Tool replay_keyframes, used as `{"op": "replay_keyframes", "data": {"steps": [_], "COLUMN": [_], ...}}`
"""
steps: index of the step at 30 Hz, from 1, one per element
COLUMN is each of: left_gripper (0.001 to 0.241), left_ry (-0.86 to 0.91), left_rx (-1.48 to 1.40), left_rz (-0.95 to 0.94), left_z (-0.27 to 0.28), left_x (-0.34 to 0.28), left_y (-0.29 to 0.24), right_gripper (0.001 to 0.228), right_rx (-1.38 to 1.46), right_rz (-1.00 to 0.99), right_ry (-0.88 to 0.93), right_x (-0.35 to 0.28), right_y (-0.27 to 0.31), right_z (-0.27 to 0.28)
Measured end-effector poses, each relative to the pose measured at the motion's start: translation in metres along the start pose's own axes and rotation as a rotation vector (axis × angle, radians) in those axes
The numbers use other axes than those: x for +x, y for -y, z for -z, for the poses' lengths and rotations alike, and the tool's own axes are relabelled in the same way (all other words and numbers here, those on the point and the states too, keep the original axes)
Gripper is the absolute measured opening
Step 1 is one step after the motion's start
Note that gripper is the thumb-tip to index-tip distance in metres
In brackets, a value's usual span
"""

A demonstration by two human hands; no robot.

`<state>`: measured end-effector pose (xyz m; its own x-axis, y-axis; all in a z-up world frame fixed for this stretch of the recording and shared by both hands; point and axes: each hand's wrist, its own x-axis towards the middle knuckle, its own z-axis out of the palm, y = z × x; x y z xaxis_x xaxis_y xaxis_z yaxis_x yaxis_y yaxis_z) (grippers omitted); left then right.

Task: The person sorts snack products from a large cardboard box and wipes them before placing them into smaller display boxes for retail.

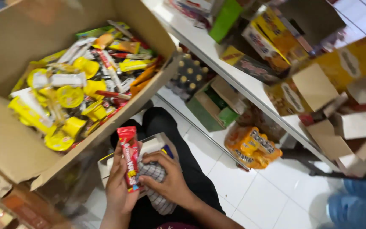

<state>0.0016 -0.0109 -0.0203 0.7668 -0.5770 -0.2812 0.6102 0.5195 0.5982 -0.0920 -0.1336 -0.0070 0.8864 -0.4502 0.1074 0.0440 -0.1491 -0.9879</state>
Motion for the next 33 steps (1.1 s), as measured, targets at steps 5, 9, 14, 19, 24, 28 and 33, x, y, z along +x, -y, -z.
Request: {"op": "replay_keyframes", "data": {"steps": [5,9,14,19,24,28,33], "left_gripper": [0.064,0.066,0.072,0.073,0.07,0.06,0.059], "left_ry": [-0.069,-0.175,-0.016,-0.027,-0.117,-0.248,-0.051], "left_rx": [0.104,0.316,0.503,0.455,0.458,0.32,0.264], "left_rz": [0.023,0.056,-0.018,0.083,0.048,0.002,-0.011], "left_z": [-0.011,-0.013,0.026,-0.011,-0.016,-0.002,0.004], "left_x": [0.005,-0.001,-0.005,-0.006,0.004,0.015,0.004], "left_y": [-0.001,0.005,0.015,0.004,-0.004,-0.003,0.002], "right_gripper": [0.037,0.034,0.034,0.035,0.039,0.04,0.035], "right_rx": [0.023,0.08,0.04,-0.373,-0.356,-0.27,-0.291], "right_rz": [-0.023,0.012,0.05,0.133,0.205,0.218,0.216], "right_ry": [0.047,0.12,0.154,-0.125,-0.034,0.143,0.127], "right_x": [0.002,0.003,0.02,0.047,0.026,0.007,0.023], "right_y": [0.004,0.017,0.027,0.027,0.03,0.025,0.025], "right_z": [0.009,0.006,0.007,0.014,0.004,-0.005,0.005]}}
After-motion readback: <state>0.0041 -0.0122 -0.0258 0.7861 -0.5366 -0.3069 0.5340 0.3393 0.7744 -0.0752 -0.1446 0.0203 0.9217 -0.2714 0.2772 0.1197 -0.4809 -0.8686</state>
